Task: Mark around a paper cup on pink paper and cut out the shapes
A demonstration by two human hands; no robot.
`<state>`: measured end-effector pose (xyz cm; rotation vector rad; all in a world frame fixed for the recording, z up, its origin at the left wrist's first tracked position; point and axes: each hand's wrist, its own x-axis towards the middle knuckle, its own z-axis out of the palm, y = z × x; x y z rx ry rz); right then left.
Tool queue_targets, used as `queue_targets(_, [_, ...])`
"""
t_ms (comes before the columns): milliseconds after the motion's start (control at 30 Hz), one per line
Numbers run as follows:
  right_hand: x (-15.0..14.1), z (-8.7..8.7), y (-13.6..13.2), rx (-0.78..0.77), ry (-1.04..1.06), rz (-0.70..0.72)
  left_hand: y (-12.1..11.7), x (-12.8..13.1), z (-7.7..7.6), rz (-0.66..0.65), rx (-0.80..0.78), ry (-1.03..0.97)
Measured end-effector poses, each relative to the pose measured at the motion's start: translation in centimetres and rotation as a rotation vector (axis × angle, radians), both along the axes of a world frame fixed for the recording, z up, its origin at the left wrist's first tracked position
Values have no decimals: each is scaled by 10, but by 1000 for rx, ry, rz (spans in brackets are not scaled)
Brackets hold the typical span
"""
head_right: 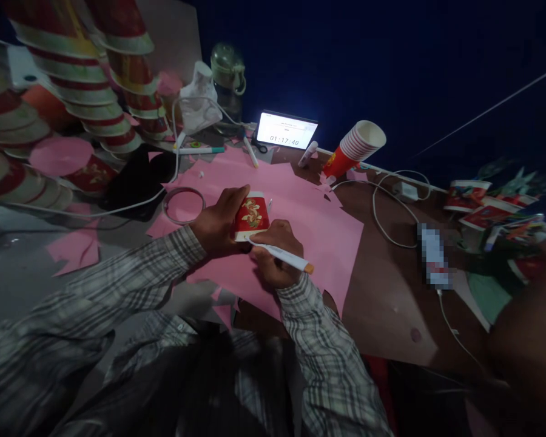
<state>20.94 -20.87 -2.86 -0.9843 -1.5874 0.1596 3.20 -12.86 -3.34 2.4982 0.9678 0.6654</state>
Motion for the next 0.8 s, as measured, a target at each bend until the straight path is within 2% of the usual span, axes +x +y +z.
queue_targets(100, [1, -2, -1, 15, -7, -36, 0, 1, 0, 8, 4, 1])
queue_targets(200, [0, -3, -2, 23, 173, -97, 0, 1, -2, 17, 10, -30])
queue_targets(300, [-4, 0, -2, -36, 315, -182, 1, 0, -7, 15, -6, -80])
queue_targets(433, [-6, 0, 4, -123, 378, -254, 7, 0, -14, -1, 15, -203])
queue_targets(500, [-2, -4, 7, -175, 416, -232, 10, -1, -18, -19, 32, -303])
queue_targets(567, [2, -9, 10, -253, 468, -153, 11, -2, -19, -45, 22, -378])
queue_targets(667, [6, -15, 11, -386, 539, -23, 9, -4, -20, -45, -33, -411])
queue_targets(800, [3, -17, 10, -501, 562, 54, 7, -5, -21, -85, -59, -427])
